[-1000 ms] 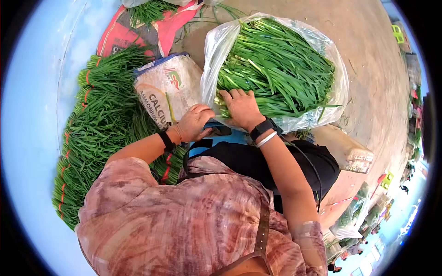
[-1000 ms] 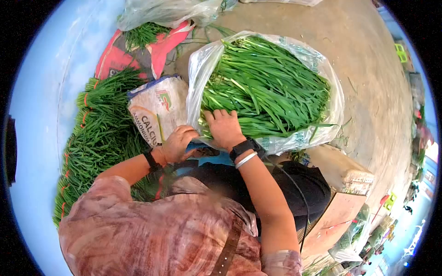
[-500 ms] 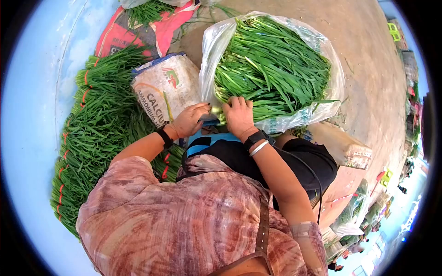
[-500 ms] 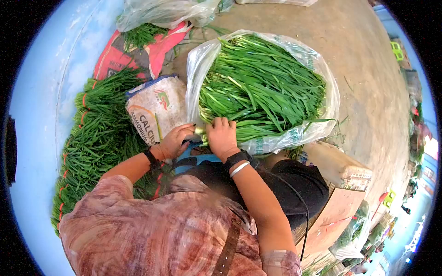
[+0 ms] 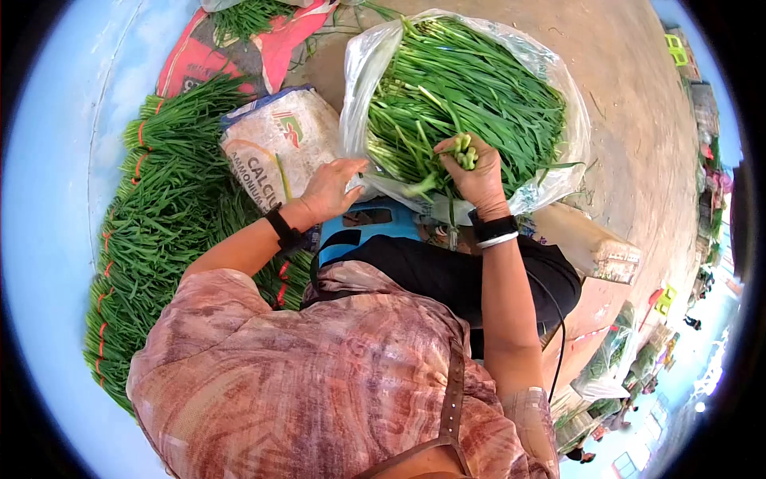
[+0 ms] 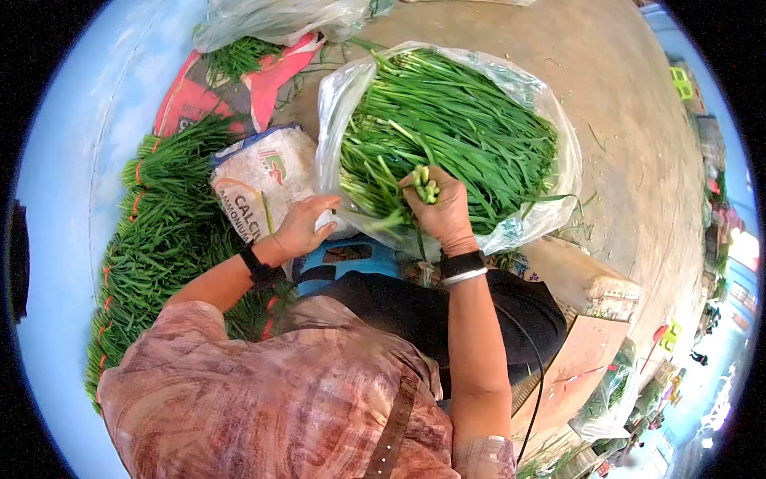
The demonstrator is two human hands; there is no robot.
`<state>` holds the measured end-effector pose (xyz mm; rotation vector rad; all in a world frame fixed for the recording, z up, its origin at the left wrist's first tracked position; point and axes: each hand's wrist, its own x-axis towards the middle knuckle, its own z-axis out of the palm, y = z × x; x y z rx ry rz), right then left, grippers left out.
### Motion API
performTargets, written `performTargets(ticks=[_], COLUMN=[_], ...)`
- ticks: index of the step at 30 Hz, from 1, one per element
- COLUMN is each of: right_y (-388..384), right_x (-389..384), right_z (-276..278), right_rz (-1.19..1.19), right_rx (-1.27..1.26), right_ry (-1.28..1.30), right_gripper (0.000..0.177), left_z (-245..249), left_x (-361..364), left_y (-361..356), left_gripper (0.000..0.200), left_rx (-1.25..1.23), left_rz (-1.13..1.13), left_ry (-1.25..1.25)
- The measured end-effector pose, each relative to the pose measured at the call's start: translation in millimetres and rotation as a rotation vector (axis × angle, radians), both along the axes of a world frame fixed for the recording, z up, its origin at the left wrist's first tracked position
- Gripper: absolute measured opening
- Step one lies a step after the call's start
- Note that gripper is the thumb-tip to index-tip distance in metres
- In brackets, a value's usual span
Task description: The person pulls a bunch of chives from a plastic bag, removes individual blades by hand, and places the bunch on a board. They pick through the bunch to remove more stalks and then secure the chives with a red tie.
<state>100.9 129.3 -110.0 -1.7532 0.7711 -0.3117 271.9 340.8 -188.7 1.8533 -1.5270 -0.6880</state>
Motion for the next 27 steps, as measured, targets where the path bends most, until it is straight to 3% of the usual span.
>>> performTargets(ticks=[4,8,9,12,14,18,27], right_y=[1,7,7,7,9,4,1], right_x=[3,6,7,8,8,6,5], right_z=[-10,-23,-21,-15,-20,-11,-11], right_rz=[0.056,0.048,0.041,0.037,0.057,0.077,0.152], right_rx=[-0.052,-0.266,-0.292,-0.364,-0.399,-0.226,-0.242], right_ry=[0.024,0.072,0.052,0.008,0.002,0.125,0.077], right_gripper=[0.015,0.027,0.028,0.034,0.044,0.050,0.050], left_z=[23,28,23,12,7,6,2], left_x=[-22,-50,-53,-54,-56,-59,-47], left_y=[-25,-50,-54,-62,-74,-84,-92], left_gripper=[0.054,0.087,0.099,0.099,0.102,0.105,0.079], left_rx=[-0.045,0.154,0.138,0.259,0.183,0.007,0.047], left_rz=[0.029,0.234,0.248,0.342,0.391,0.342,0.190], left_ry=[-0.056,0.358,0.335,0.419,0.559,0.814,1.045])
